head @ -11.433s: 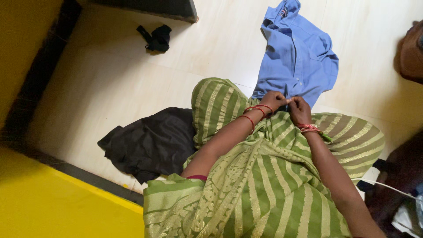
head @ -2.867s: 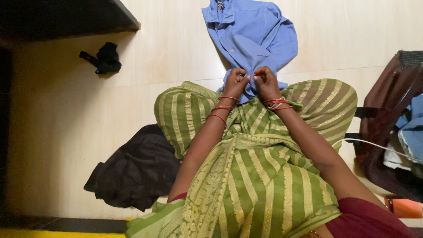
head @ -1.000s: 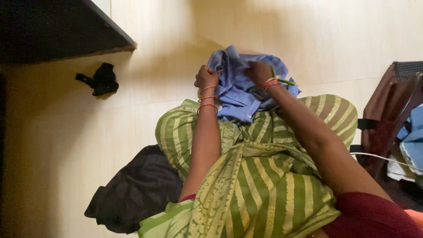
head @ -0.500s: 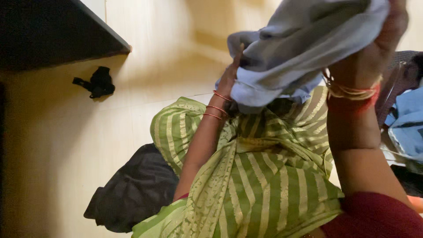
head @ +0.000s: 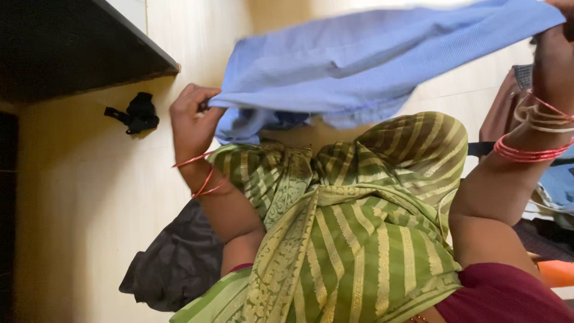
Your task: The person folds a blue shirt by first smoothing it on the floor, then folding the sleeves and the body of the shirt into a square, and finally placing it into a bag.
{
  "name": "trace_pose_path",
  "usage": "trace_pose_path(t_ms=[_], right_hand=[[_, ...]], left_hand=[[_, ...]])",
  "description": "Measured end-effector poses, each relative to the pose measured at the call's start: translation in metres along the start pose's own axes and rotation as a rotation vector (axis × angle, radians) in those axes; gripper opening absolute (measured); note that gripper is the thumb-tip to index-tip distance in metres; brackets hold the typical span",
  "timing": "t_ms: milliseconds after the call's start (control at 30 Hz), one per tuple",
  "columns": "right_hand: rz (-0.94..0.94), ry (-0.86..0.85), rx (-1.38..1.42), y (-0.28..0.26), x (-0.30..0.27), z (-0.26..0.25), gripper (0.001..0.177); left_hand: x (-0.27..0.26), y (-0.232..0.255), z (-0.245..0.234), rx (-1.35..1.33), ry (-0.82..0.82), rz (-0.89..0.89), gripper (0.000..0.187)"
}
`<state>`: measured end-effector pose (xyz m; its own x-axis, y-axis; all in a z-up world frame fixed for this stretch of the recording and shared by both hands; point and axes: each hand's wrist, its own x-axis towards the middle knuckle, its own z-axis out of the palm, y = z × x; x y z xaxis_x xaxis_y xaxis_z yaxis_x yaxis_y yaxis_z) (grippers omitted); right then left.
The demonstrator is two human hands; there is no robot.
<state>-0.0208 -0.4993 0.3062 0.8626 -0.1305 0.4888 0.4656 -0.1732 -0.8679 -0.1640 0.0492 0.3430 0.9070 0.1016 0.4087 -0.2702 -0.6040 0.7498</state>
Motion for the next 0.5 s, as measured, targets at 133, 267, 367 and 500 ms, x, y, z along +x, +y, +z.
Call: trace_pose_path(t_ms=[133, 267, 367, 500], right_hand=[[0.159, -0.043, -0.292, 0.08, -0.002, -0.044, 0.017], [0.1, -0.131, -0.857, 0.181, 0.03, -0.045, 0.02], [0.224, -0.015, -0.516, 0.218, 0.042, 0.063, 0.032], [-0.051, -0.237, -0.622, 0.189, -0.062, 0.161, 0.091]], left_hand=[[-0.015, -0.021, -0.009, -0.346, 0.138, -0.181, 0.007], [0.023, -0.123, 0.043, -0.46, 0.404, -0.284, 0.012], [0.063, -0.204, 0.129, -0.689, 0.477, -0.269, 0.06], [0.013, -0.234, 0.224, -0.027, 0.312, -0.106, 0.092]])
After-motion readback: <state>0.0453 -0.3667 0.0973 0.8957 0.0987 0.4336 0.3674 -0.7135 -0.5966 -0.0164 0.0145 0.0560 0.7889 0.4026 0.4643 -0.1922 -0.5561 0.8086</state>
